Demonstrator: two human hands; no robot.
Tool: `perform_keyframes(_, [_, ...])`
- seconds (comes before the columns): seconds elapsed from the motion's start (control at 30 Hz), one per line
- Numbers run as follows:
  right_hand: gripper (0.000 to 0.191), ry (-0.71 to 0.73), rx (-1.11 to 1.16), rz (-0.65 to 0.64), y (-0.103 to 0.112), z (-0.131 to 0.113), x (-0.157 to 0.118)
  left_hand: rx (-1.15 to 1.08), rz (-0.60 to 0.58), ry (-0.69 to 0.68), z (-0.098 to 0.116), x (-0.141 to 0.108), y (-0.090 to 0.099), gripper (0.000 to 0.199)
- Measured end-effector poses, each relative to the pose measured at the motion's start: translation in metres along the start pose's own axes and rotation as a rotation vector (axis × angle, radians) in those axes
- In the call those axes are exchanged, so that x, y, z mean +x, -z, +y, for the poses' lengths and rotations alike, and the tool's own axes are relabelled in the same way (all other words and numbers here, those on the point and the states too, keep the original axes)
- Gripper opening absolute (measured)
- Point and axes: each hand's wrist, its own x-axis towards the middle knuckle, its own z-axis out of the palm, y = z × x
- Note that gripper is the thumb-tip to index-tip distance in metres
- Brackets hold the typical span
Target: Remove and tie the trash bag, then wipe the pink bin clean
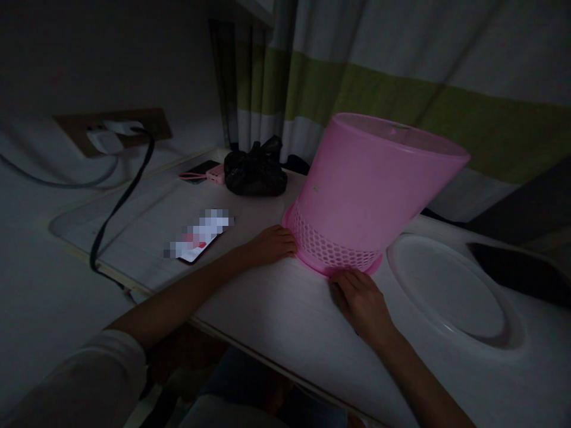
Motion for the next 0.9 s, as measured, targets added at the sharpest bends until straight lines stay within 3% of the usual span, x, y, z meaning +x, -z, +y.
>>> perform_keyframes(0.13, [0.019, 0.002, -0.048, -0.01, 0.0, 0.002, 0.0, -0.016, -0.006, 0.004, -0.001, 0.0, 0.001, 0.019])
perform_keyframes(0.47, [0.019, -0.096, 0.095, -0.06, 0.009, 0.03, -0.003, -0.063, -0.014, 0.045, -0.018, -0.006, 0.005, 0.019])
perform_keyframes(0.7, [0.019, -0.104, 0.244, -0.078, 0.01, 0.031, -0.003, -0.062, -0.034, 0.068, -0.021, -0.01, 0.007, 0.025])
perform_keyframes(0.9, [0.023, -0.132, 0.293, 0.052, 0.004, 0.022, -0.003, -0.02, 0.018, -0.033, 0.003, -0.002, 0.001, 0.028])
